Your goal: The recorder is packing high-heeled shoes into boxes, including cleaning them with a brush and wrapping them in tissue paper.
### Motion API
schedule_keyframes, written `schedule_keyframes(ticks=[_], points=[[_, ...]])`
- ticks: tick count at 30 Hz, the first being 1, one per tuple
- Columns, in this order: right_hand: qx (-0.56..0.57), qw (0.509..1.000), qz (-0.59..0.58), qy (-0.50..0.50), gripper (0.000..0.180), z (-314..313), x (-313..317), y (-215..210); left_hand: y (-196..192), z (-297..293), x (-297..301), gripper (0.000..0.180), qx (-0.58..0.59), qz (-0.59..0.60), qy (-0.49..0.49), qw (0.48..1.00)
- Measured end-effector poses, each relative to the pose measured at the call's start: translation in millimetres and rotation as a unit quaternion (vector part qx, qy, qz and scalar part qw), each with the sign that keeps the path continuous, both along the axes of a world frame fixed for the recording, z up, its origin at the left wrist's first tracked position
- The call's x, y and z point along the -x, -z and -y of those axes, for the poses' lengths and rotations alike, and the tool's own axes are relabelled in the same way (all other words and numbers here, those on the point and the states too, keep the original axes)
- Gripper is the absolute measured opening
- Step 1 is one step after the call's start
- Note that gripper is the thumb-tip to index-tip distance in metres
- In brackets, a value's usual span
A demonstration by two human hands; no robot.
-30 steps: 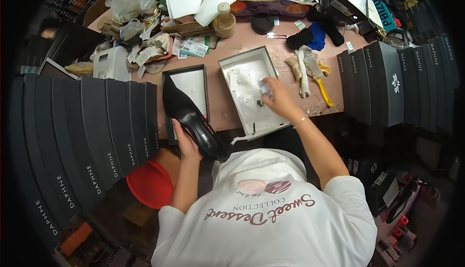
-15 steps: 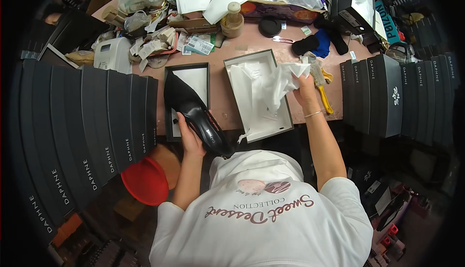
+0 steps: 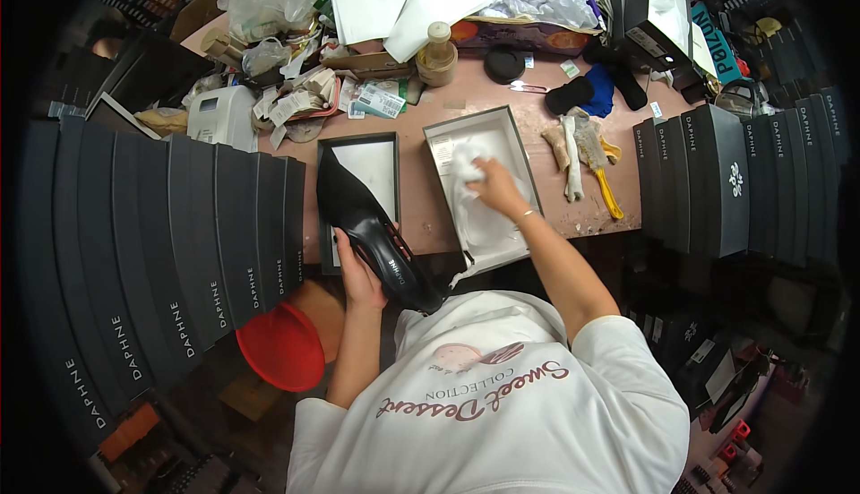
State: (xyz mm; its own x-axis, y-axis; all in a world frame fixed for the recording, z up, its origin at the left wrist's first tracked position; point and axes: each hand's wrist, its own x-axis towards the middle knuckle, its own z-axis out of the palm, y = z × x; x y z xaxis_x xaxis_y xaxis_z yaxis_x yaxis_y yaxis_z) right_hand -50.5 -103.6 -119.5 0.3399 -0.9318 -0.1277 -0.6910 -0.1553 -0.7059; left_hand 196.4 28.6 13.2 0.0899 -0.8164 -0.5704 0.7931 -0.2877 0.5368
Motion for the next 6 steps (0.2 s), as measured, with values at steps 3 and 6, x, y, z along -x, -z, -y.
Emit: schedule_keyframes(ticks=[3,6], points=[[-0.058,0.898,0.407,0.157,0.035,19.6,69.7,-75.3,-3.7,-8.9,-1.2,0.076,0.008,-0.022,0.001,1.000],[-0.078,0.857,0.483,0.164,0.030,22.2,82.6,-151.7,8.8,-11.0,-11.0,0.077,0.026,-0.052,0.014,0.998]])
